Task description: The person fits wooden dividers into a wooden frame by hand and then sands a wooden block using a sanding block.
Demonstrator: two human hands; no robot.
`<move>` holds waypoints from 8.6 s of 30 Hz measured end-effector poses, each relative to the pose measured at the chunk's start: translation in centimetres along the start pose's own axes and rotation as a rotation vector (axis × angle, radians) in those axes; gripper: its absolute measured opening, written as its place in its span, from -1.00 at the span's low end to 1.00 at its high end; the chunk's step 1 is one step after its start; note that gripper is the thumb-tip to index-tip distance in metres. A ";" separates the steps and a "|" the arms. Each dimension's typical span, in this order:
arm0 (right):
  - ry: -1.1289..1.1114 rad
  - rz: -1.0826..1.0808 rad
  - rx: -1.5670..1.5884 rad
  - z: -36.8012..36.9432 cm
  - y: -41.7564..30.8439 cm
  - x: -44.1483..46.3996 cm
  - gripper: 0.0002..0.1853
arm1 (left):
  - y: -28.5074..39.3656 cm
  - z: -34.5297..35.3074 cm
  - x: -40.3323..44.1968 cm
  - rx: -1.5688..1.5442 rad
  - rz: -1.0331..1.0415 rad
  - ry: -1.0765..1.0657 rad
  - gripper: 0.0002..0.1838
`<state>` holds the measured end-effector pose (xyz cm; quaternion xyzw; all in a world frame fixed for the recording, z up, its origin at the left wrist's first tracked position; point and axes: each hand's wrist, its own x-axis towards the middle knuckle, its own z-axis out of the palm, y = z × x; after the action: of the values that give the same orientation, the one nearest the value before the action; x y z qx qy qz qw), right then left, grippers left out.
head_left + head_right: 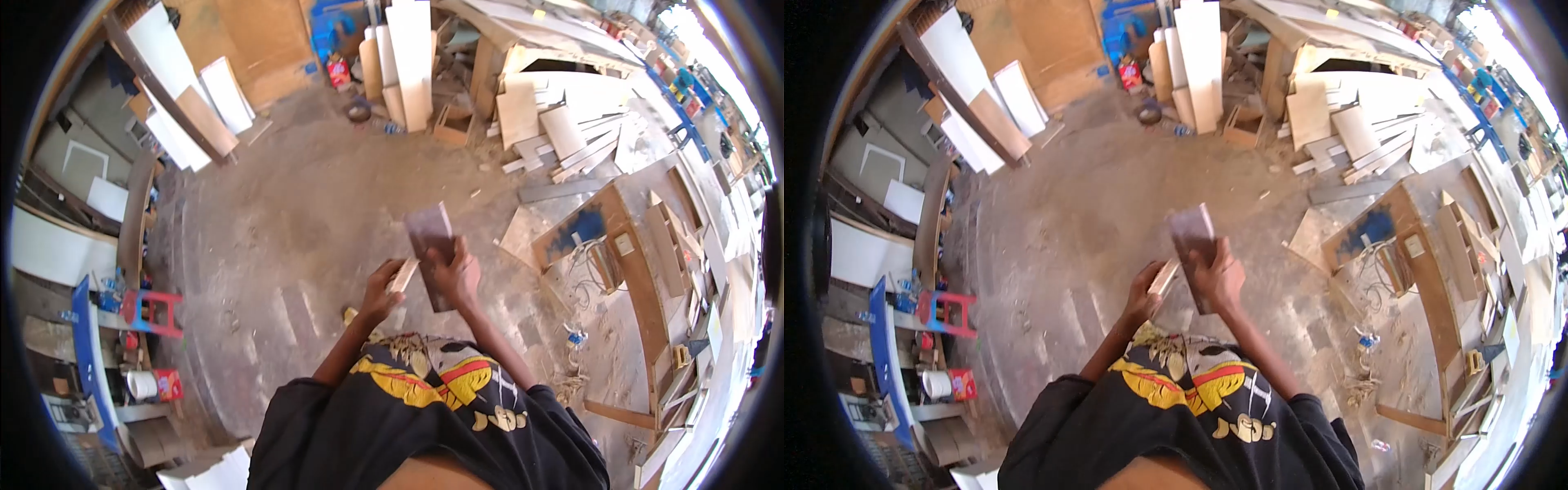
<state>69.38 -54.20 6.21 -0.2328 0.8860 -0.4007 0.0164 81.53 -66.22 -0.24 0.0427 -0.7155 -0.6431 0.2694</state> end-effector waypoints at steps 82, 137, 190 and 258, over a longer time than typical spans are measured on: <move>0.050 -0.025 0.104 -1.1 -0.3 -2.8 -0.58 | 1.3 0.1 0.8 -0.884 -0.461 0.278 -0.09; -0.010 -0.049 0.003 9.0 -10.8 2.3 -0.53 | -3.6 -12.6 2.6 -0.594 -0.558 0.056 -0.16; 0.097 0.051 -0.029 18.2 -19.9 1.2 -0.61 | -1.5 -27.2 8.7 0.237 -0.168 -0.164 -0.46; 0.049 0.212 -0.038 18.8 -20.4 2.6 -0.59 | -10.8 -26.4 7.2 0.566 0.064 -0.334 -0.44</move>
<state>79.25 -80.12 8.49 -0.1282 0.9132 -0.3854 0.0324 83.91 -94.72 -7.33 -0.0125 -0.9010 -0.4084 0.1458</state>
